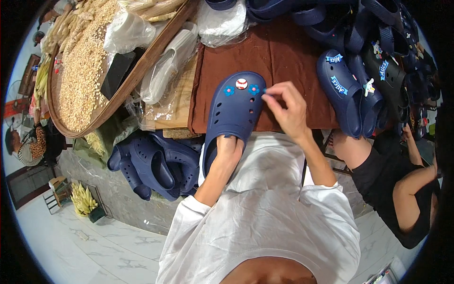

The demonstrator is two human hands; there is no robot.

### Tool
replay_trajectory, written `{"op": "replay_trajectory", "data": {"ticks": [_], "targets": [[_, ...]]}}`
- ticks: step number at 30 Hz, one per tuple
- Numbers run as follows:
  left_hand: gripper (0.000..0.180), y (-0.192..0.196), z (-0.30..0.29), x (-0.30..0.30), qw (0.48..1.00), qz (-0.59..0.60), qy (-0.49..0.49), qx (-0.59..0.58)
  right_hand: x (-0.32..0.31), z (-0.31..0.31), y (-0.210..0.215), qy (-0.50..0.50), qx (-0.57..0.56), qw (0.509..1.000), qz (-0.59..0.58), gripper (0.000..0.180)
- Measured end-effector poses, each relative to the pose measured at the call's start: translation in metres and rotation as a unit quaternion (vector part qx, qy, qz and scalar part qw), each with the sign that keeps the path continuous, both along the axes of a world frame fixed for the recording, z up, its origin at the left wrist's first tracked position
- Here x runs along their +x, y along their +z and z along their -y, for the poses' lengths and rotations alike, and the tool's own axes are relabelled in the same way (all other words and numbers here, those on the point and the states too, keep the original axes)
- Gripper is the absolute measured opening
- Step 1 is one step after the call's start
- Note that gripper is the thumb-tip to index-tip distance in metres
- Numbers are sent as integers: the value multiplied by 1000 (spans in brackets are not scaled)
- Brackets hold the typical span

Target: Attaching decorative plastic charms to the ventilation holes of blue clogs.

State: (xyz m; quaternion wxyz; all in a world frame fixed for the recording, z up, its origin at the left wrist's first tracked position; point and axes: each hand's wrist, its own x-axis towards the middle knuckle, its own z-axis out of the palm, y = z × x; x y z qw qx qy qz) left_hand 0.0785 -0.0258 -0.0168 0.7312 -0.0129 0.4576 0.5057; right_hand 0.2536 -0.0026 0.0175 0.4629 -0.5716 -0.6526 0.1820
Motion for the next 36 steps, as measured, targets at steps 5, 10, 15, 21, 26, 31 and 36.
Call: {"op": "replay_trajectory", "data": {"ticks": [5, 10, 15, 21, 26, 31, 36], "targets": [[38, -2, 3, 0, 1000, 12, -12, 15, -15, 6, -16, 35, 103, 991, 80, 16], [38, 5, 5, 3, 1000, -1, -25, 3, -20, 11, -16, 47, 116, 988, 86, 18], [39, 12, 14, 3, 999, -16, -34, -11, -19, 16, -13, 20, 2, 999, -42, 16], [40, 12, 23, -2, 997, -43, -70, 13, -21, 17, 11, 16, -124, 982, -141, 15], [40, 4, 28, -10, 991, -81, -100, 40, -22, 18, 8, 32, -78, 996, -32, 18], [40, -3, 31, -13, 983, -68, -105, 133, -19, 18, 13, 78, -47, 996, 19, 19], [40, 14, 22, -9, 993, -43, -82, 68, -21, 12, 7, 51, -121, 982, -134, 18]]}}
